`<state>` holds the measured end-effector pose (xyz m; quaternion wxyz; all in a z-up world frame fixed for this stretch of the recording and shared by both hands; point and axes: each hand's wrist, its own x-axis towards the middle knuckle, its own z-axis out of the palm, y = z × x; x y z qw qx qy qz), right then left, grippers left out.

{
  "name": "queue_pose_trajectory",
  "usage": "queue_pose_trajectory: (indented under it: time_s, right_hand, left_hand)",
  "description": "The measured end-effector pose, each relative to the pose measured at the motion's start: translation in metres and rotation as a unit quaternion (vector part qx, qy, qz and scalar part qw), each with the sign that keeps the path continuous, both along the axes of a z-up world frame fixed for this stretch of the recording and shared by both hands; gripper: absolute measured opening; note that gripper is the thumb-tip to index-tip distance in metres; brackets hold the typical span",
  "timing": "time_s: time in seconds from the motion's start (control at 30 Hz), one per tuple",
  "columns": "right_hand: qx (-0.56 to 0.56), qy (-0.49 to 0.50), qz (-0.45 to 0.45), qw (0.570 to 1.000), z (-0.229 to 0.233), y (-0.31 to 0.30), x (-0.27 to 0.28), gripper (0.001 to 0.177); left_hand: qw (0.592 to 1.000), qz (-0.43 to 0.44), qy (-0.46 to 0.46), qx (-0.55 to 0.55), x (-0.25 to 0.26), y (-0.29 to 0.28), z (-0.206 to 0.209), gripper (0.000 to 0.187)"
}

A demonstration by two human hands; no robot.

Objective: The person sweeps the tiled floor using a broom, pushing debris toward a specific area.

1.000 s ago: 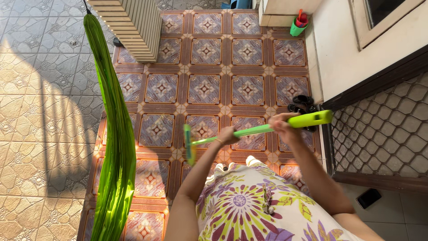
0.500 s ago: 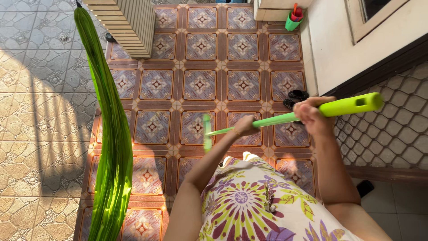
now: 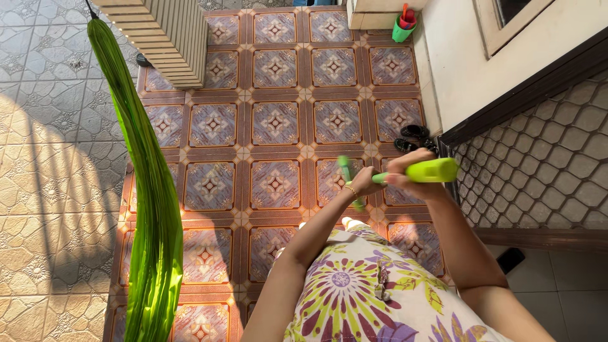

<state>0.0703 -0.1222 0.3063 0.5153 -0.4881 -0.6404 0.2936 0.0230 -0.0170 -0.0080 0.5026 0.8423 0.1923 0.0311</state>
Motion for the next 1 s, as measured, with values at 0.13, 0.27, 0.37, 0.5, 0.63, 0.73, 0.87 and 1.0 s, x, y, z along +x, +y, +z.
queue_pose_trajectory:
  time_s: [0.13,0.27,0.37,0.5,0.63,0.73,0.87,1.0]
  right_hand:
    - [0.070,0.163,0.028,0.984,-0.016,-0.010,0.020,0.047]
    - [0.094,0.285,0.016,0.954,-0.072,-0.006,0.032,0.042]
    - [0.035,0.343,-0.010,0.938,-0.131,0.005,0.023,0.036]
    - [0.015,0.316,-0.034,0.948,-0.170,0.015,0.002,0.032]
    - [0.031,0.316,-0.054,0.947,-0.146,0.013,0.010,0.031]
    - [0.028,0.286,-0.074,0.955,-0.092,0.004,0.024,0.036]
    - [0.087,0.256,-0.032,0.962,-0.007,-0.013,0.021,0.040]
    - [0.081,0.183,-0.016,0.980,0.046,-0.025,0.003,0.037]
  left_hand:
    - [0.996,-0.015,0.056,0.063,-0.024,0.011,-0.007,0.033]
    - [0.988,0.015,0.121,0.093,-0.073,0.036,-0.017,0.029]
    - [0.977,0.045,0.193,0.079,-0.119,0.058,-0.024,0.027]
    - [0.962,0.077,0.244,0.090,-0.161,0.073,-0.027,0.029]
    - [0.962,0.072,0.238,0.115,-0.147,0.069,-0.023,0.029]
    - [0.973,0.047,0.194,0.119,-0.115,0.062,-0.006,0.032]
    - [0.987,0.000,0.142,0.082,-0.066,0.036,0.029,0.028]
    - [0.996,-0.028,0.073,0.048,-0.016,0.005,0.034,0.029]
